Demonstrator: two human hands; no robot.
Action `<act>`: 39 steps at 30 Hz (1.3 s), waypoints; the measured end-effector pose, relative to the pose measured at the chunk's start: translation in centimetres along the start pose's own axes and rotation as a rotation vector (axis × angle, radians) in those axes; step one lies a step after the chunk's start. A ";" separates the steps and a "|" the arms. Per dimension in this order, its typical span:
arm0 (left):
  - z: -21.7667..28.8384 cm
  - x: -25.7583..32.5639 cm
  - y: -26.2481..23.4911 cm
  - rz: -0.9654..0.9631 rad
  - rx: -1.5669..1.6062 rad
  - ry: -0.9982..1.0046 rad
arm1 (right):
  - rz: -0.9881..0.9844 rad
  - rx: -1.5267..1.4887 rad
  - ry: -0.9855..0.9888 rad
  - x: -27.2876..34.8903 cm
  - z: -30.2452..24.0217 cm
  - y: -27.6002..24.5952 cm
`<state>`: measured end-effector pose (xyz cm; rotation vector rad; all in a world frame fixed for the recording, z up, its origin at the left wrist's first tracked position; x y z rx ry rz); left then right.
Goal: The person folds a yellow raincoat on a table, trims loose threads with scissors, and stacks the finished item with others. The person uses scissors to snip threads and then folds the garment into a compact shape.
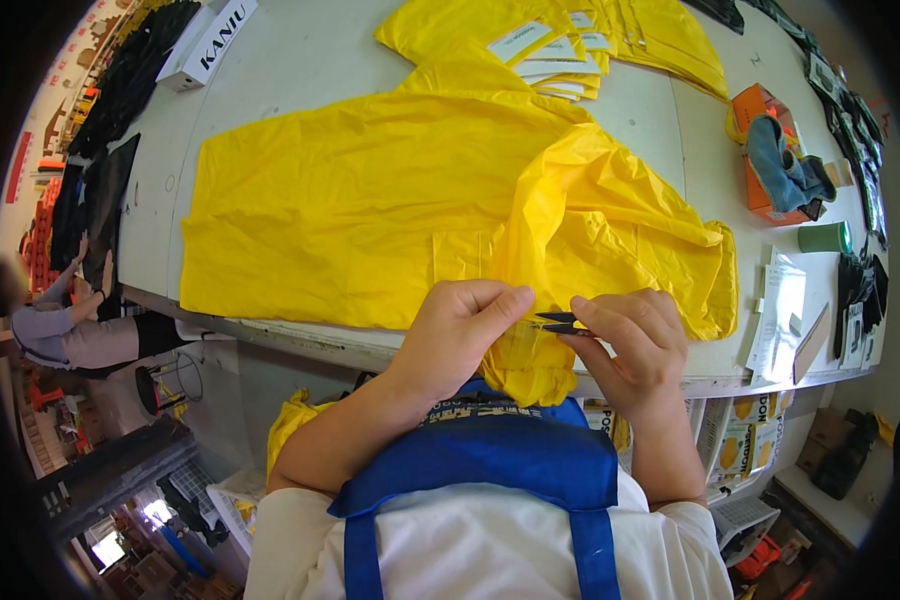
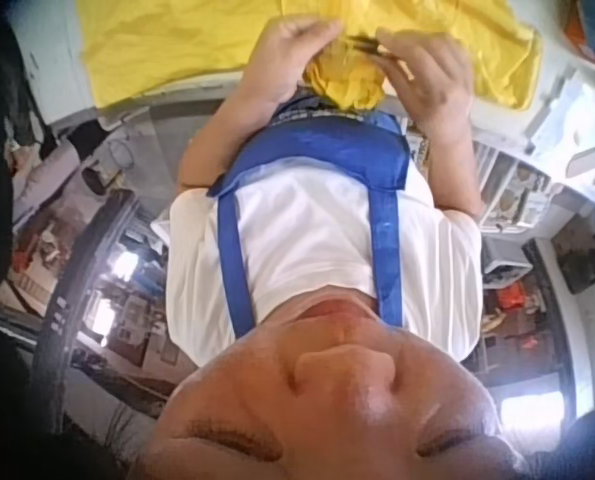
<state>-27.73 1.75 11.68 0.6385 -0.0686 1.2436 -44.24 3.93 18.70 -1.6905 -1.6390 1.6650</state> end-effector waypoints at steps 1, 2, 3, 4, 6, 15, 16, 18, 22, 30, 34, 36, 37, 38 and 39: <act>0.1 0.0 0.0 0.002 -0.003 0.003 | 0.000 -0.007 0.000 0.0 -0.1 0.1; 0.1 0.1 0.1 0.004 -0.006 0.005 | 0.000 -0.014 0.000 0.0 -0.1 0.1; 0.2 0.1 0.1 0.007 -0.008 0.007 | -0.003 -0.013 0.001 0.0 -0.2 0.1; 0.2 0.2 0.2 0.004 -0.008 0.014 | -0.006 -0.013 0.002 0.1 -0.2 0.2; 0.2 0.1 0.3 -0.003 -0.009 0.028 | -0.003 -0.009 0.004 0.3 -0.2 0.3; -0.1 0.2 0.2 0.029 0.143 -0.024 | 0.046 -0.758 0.684 3.2 6.6 3.9; -0.2 0.2 0.2 0.013 0.212 -0.049 | 0.182 -0.750 0.831 3.4 11.4 4.8; -0.1 0.2 0.0 -0.037 0.346 -0.098 | 0.286 -0.365 0.891 3.2 21.7 4.7; 0.3 -0.1 0.4 -0.225 0.334 -0.213 | 0.170 0.523 0.906 8.6 39.7 4.2; 0.0 -0.8 0.1 -0.047 0.284 -0.193 | 0.008 -0.444 0.115 -0.7 7.8 4.0; 0.6 -1.7 1.0 -0.061 0.130 -0.164 | 0.059 -0.301 -0.023 -1.2 2.3 3.2; 0.5 -1.8 1.2 -0.075 0.155 -0.152 | 0.083 -0.255 -0.086 -0.5 2.7 3.3; 0.5 -1.8 1.1 -0.078 0.170 -0.145 | 0.049 -0.308 -0.027 -0.6 2.9 3.4; 0.3 -1.8 1.0 -0.084 0.158 -0.146 | 0.015 -0.363 0.031 -0.6 2.9 3.5; 0.2 -1.7 0.8 -0.089 0.149 -0.145 | -0.021 -0.416 0.087 -0.6 2.9 3.6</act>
Point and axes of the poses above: each hand's wrist, its own x-axis away from the middle knuckle, its own y-axis out of the palm, z = x × y, the point moved 5 cm from there along -x, towards the middle knuckle, and after that the axes turned 13 degrees about x, right-handed, at the moved point
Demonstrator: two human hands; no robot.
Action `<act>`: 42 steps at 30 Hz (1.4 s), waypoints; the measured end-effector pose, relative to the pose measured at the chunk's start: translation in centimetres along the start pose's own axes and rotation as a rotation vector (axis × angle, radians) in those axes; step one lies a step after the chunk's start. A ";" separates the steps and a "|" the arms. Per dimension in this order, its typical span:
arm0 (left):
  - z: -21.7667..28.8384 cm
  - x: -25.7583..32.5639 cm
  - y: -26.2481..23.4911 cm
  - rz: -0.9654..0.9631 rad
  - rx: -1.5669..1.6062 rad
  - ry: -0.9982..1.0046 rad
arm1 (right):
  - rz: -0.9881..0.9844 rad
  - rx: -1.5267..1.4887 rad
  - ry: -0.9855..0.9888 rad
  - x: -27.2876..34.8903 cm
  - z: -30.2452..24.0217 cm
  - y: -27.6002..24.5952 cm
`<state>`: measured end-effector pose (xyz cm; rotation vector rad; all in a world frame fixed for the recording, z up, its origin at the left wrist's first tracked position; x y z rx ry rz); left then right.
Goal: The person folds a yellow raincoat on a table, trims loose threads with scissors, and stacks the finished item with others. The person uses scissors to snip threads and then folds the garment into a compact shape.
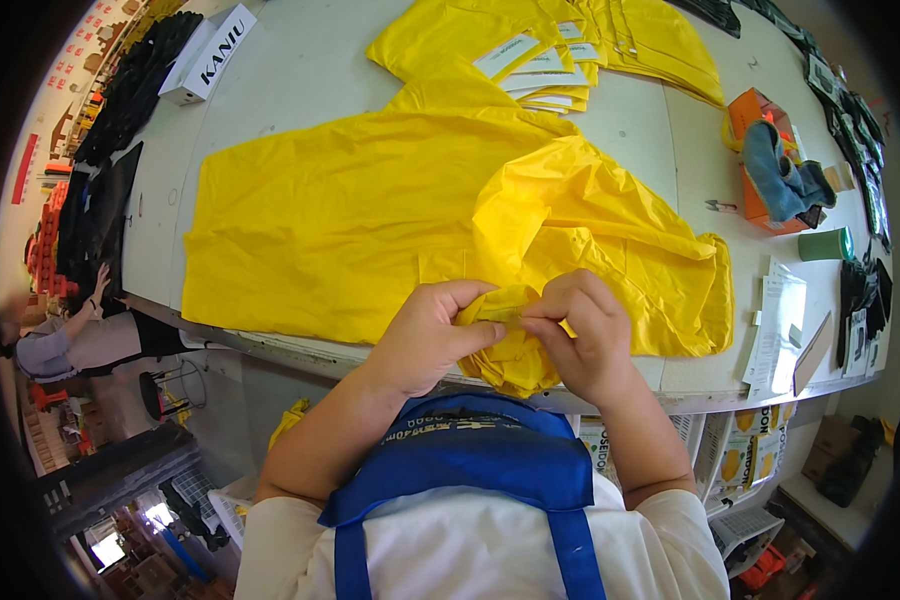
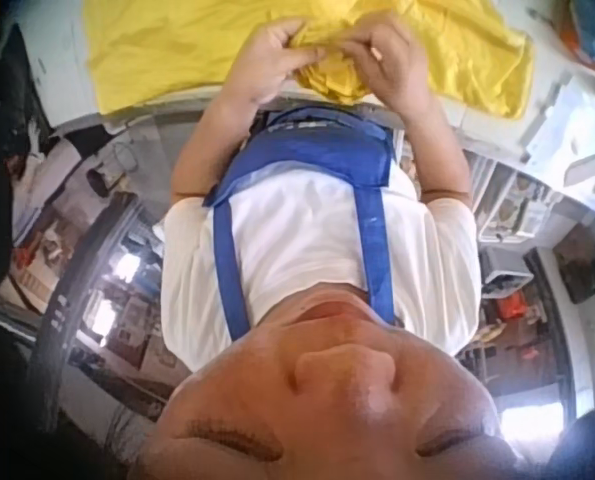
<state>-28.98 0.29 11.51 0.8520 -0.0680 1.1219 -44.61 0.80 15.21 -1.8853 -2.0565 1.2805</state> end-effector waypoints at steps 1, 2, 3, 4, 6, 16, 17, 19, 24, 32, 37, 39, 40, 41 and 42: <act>0.0 0.1 -0.2 -0.004 -0.010 0.000 | -0.129 -0.295 0.016 0.4 0.1 0.2; 0.0 0.2 -0.2 -0.004 0.000 0.005 | -0.259 -0.590 0.033 1.3 0.4 -0.3; 0.2 0.4 -0.2 -0.002 0.011 0.010 | -0.391 -0.885 0.050 2.1 0.7 -0.8; 0.4 0.6 -0.4 0.006 0.024 0.020 | -0.536 -0.931 0.055 2.9 1.4 -1.6; 0.5 0.7 -0.6 0.001 -0.006 0.027 | -0.812 -1.001 0.080 4.3 2.0 -3.5; 0.8 1.5 0.2 -0.008 -0.252 0.047 | 0.106 0.227 -0.178 0.1 -2.9 0.1; 0.9 1.6 0.3 -0.016 -0.228 0.050 | 0.095 0.177 -0.100 0.1 -2.6 0.2; 1.2 1.8 0.3 -0.022 -0.175 0.056 | -0.045 -0.144 0.029 0.3 -2.1 0.7; 1.1 1.8 -0.4 -0.030 -0.206 0.089 | -0.474 -0.735 0.139 1.8 -2.0 -1.5; 0.5 1.4 0.0 -0.038 -0.117 0.064 | -0.056 -0.019 0.040 0.3 -2.9 -1.6; 1.0 1.5 0.1 -0.019 -0.264 0.027 | -0.130 -0.048 -0.074 0.1 -2.0 -0.6; 0.4 1.6 0.3 -0.033 -0.246 -0.007 | -0.236 -0.222 0.000 0.4 -0.9 -0.5; 0.1 1.6 0.3 -0.038 -0.237 -0.025 | -0.275 -0.289 0.031 0.7 -0.3 -0.4; -0.1 1.4 0.5 -0.053 -0.237 -0.005 | -0.314 -0.356 0.063 0.9 0.1 -0.3; -0.5 1.2 0.5 -0.058 -0.239 0.012 | -0.352 -0.400 0.049 0.9 -0.1 0.0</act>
Point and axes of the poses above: each hand's wrist, its own x-axis away from the middle knuckle, its own y-axis out of the palm, z = x × y, the point moved 5 cm from there along -x, towards the middle knuckle, and after that the axes turned 13 degrees about x, right-handed, at the moved point
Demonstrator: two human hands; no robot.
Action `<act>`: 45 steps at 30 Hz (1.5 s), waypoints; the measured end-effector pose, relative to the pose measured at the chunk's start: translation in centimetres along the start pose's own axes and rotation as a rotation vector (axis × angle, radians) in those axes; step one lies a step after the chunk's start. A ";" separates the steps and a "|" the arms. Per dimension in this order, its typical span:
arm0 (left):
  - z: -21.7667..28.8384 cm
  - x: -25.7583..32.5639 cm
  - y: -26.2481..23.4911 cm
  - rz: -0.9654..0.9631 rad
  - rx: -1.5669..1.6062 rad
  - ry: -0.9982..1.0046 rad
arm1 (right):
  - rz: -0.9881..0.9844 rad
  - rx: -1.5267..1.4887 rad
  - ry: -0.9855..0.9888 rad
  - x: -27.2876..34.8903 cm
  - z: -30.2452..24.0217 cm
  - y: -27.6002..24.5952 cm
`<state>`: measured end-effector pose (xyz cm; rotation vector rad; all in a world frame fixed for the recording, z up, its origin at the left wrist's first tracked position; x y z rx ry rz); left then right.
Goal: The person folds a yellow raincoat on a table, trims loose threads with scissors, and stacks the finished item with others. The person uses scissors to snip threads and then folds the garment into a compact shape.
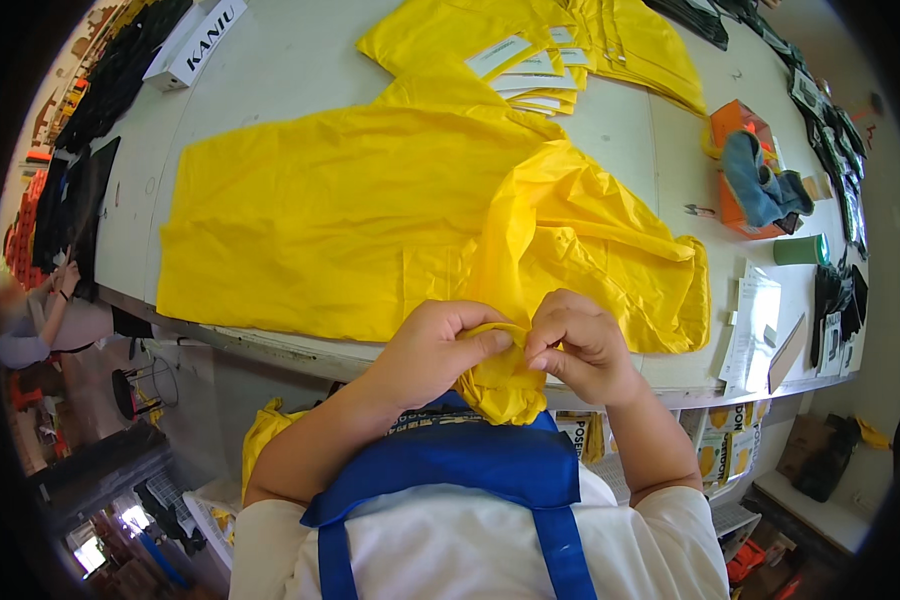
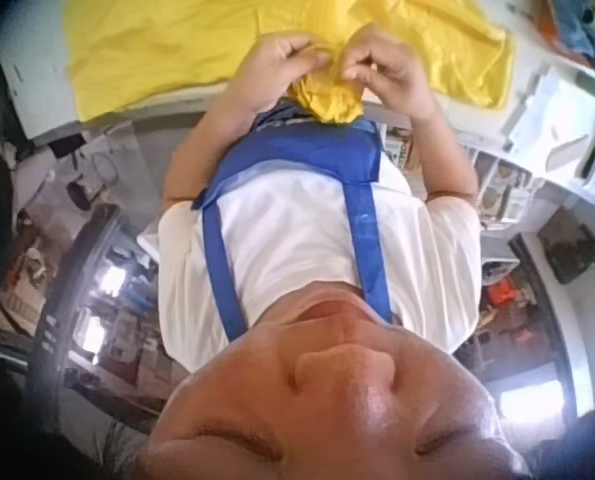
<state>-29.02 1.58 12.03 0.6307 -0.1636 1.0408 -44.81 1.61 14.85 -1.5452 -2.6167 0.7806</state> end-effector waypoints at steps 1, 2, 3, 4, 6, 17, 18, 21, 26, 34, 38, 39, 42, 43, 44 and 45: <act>-0.3 -0.1 0.0 -0.002 -0.002 0.018 | -0.042 -0.040 -0.014 -0.1 -0.2 0.3; -0.3 -0.2 -0.6 0.058 0.023 0.055 | -0.084 -0.080 -0.028 -0.2 -0.5 0.5; -0.1 -0.5 -1.3 0.120 0.049 0.095 | -0.123 -0.115 -0.022 -0.2 -1.2 0.6; 0.2 -0.6 -2.0 0.182 0.069 0.135 | -0.159 -0.150 -0.019 -0.2 -2.2 0.7; 0.1 -0.3 -2.2 0.188 0.165 0.144 | -0.284 -0.281 -0.001 -0.1 -2.2 0.9; 0.5 0.2 -2.0 0.180 0.220 0.109 | 0.423 0.600 0.331 -0.6 11.1 -9.5; 0.6 0.2 -1.7 0.172 0.229 0.119 | 0.524 0.680 0.488 1.6 17.4 -13.6; 1.2 0.2 -1.6 0.177 0.207 0.162 | 0.461 1.187 0.927 9.9 28.4 -23.2; 1.7 0.8 -1.1 0.163 0.280 0.142 | 0.304 1.267 0.970 14.3 34.6 -27.2; 3.3 1.7 -0.9 0.126 0.143 0.194 | 0.049 1.385 1.249 12.8 35.1 -27.3; 3.2 1.6 -0.8 0.113 0.119 0.184 | 0.168 1.561 0.996 13.5 35.0 -27.6; 3.1 1.5 -0.7 0.106 0.133 0.163 | 0.317 1.478 0.888 12.9 34.3 -27.5; 2.9 0.9 -0.6 0.088 0.092 0.146 | 0.704 1.102 0.583 10.5 30.3 -27.0; 2.8 0.8 -0.6 0.087 0.060 0.148 | 0.799 0.900 0.488 8.6 26.5 -25.3; 2.7 0.8 -0.6 0.100 0.059 0.136 | 0.791 0.775 0.453 6.3 22.6 -22.9; 2.5 0.9 -0.7 0.113 0.062 0.126 | 0.778 0.652 0.415 3.8 18.5 -20.1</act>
Point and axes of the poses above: each hand's wrist, its own x-axis away from the middle knuckle, its own y-axis out of the palm, z = x × y, the point moved 5 cm from there along -x, towards the middle knuckle, and after that the axes turned 13 degrees about x, right-handed, at the moved point
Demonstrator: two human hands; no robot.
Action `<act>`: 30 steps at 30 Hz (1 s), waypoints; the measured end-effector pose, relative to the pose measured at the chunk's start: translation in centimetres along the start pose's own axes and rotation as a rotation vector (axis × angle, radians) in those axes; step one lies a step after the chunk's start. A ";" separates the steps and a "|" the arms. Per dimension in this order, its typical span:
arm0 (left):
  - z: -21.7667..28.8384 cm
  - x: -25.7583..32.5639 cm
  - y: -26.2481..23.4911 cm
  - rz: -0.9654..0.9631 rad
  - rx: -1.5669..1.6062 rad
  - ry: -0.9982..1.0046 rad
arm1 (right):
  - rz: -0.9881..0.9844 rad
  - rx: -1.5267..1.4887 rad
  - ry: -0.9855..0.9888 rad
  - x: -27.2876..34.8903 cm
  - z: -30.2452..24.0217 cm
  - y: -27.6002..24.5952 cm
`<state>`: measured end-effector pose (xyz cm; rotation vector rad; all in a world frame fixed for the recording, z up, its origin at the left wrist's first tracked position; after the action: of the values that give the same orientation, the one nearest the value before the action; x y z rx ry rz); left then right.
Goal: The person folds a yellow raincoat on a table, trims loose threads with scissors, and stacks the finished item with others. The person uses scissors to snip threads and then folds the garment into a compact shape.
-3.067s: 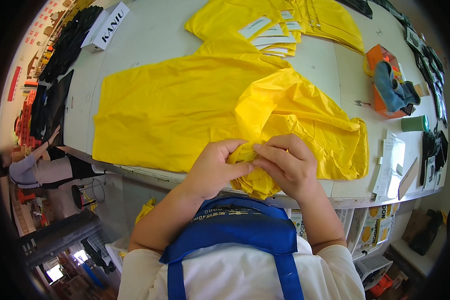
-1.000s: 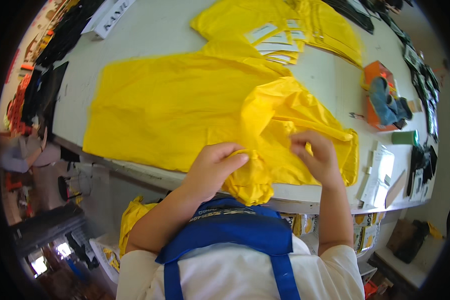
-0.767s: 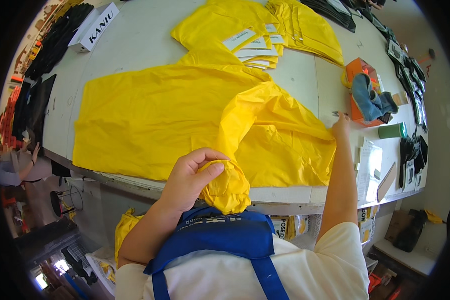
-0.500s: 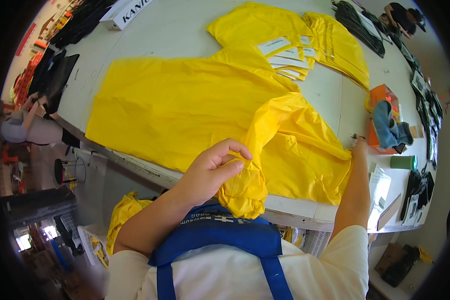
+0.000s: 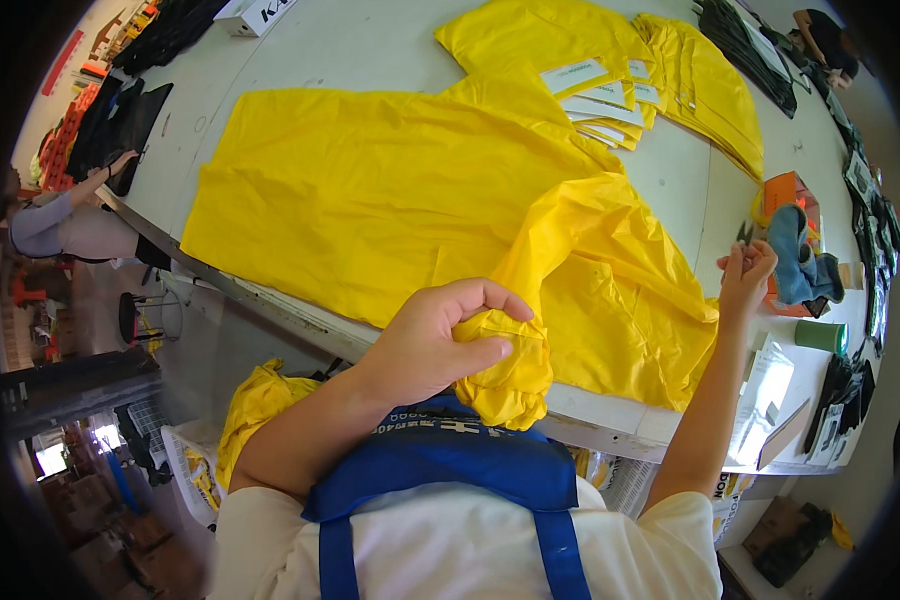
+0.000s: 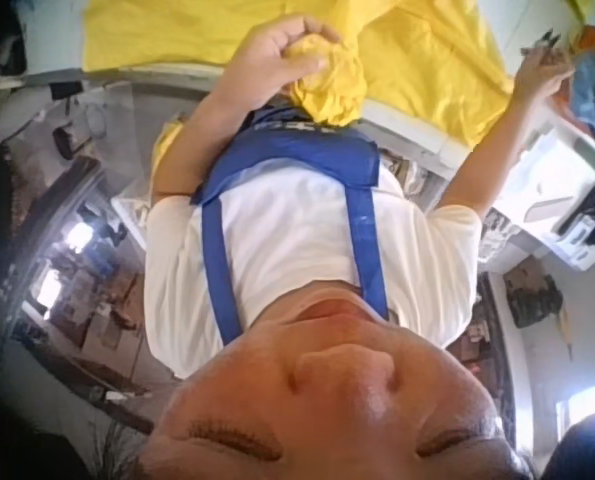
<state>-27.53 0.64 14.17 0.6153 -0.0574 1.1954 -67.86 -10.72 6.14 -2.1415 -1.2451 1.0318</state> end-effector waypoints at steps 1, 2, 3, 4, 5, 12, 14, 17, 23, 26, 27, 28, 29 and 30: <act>-0.1 0.1 -0.1 0.011 0.002 -0.008 | -0.039 -0.070 -0.029 1.3 -5.0 -0.2; 0.0 0.2 -0.1 0.010 0.010 -0.020 | -0.062 -0.196 -0.063 2.6 -8.1 -0.3; 0.1 0.1 -0.1 0.009 0.019 -0.031 | -0.143 -0.295 -0.033 4.2 -12.0 -0.7; 0.1 0.1 -0.2 0.009 0.027 -0.039 | -0.249 -0.449 0.009 5.9 -14.5 -0.5; 0.3 0.2 -0.1 0.000 0.053 -0.047 | -0.337 -0.218 -0.263 7.1 -15.9 -0.8; 0.6 0.2 0.1 -0.056 0.111 -0.028 | -0.472 -0.084 -0.767 11.5 -25.1 -1.9; 0.6 0.3 0.1 -0.065 0.124 -0.037 | -0.412 -0.012 -0.835 11.9 -25.4 -1.8; 0.5 0.5 0.1 -0.064 0.141 -0.039 | -0.361 0.001 -0.826 12.2 -25.6 -1.8; 0.5 0.8 0.4 -0.082 0.115 -0.013 | -0.336 -0.036 -0.751 13.0 -26.1 -1.7; 0.5 0.8 0.4 -0.089 0.089 -0.001 | -0.318 -0.044 -0.737 13.2 -26.2 -1.8; 0.5 0.8 0.4 -0.091 0.083 -0.003 | -0.303 -0.050 -0.736 13.3 -26.2 -1.8; 0.5 0.8 0.5 -0.093 0.077 -0.004 | -0.288 -0.056 -0.736 13.4 -26.1 -1.7; 0.4 0.8 0.5 -0.093 0.082 -0.010 | -0.273 -0.061 -0.735 13.5 -26.0 -1.7; 0.4 0.8 0.5 -0.093 0.087 -0.014 | -0.288 -0.095 -0.712 13.5 -25.8 -1.7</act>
<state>-27.53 1.27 14.97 0.6958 0.0111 1.1080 -44.23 1.52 18.13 -1.6157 -1.8766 1.6961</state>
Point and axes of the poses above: each hand's wrist, its own x-axis away from the middle knuckle, its own y-axis out of the palm, z = x × y, the point moved 5 cm from there along -x, towards the middle knuckle, and after that the axes turned 13 degrees about x, right-handed, at the moved point
